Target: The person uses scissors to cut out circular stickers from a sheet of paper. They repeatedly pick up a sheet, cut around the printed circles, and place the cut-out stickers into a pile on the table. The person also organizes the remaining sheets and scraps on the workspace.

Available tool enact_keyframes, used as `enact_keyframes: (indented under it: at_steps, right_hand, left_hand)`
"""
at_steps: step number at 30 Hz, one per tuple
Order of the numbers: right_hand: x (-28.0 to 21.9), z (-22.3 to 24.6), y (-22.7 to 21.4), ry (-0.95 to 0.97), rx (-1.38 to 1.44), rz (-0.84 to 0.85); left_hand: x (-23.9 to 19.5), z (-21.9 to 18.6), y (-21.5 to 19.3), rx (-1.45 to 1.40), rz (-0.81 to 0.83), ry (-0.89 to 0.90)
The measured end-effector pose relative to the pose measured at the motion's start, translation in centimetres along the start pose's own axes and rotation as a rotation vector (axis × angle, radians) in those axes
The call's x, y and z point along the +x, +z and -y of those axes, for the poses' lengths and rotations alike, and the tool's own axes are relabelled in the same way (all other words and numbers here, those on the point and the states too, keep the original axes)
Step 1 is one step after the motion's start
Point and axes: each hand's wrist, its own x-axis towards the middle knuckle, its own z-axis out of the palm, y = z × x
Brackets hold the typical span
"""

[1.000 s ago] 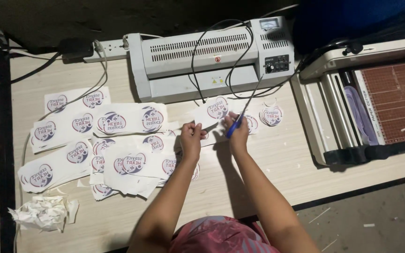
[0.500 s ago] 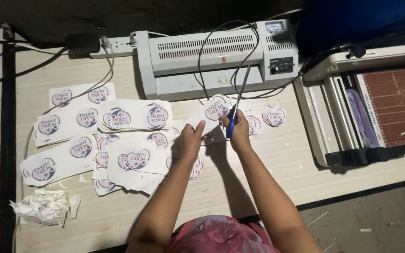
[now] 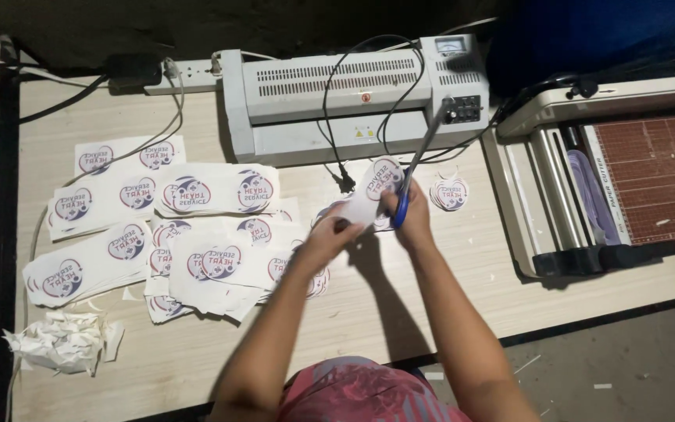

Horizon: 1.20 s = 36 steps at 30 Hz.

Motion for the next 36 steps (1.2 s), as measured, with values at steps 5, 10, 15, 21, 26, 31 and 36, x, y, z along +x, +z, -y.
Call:
enact_keyframes:
  at_steps: [5, 10, 15, 21, 26, 31, 36]
  right_hand:
    - [1.9, 5.4, -1.2, 0.054, -0.315, 0.213]
    - [2.7, 9.7, 1.4, 0.082, -0.767, 0.629]
    - [3.8, 9.9, -0.3, -0.045, -0.765, 0.558]
    - [2.1, -0.1, -5.9, 0.032, -0.261, 0.222]
    - [-5.7, -3.2, -1.4, 0.205, -0.033, 0.598]
    - [-8.2, -1.4, 2.5, 0.231, -0.108, 0.685]
    - [-7.7, -0.6, 2.9, 0.124, -0.192, 0.681]
  left_hand:
    - [1.6, -0.6, -5.1, -0.171, 0.047, 0.018]
    - [0.5, -7.0, -3.4, 0.049, 0.035, 0.179]
    - [1.9, -5.6, -3.4, 0.301, -0.163, 0.111]
    - [1.3, -5.0, -3.9, -0.739, -0.495, 0.176]
    - [1.6, -4.0, -1.1, -0.924, -0.483, 0.195]
    - [0.9, -4.2, 0.9, -0.842, -0.47, 0.308]
    - [-1.2, -6.9, 2.4, -0.858, -0.423, 0.296]
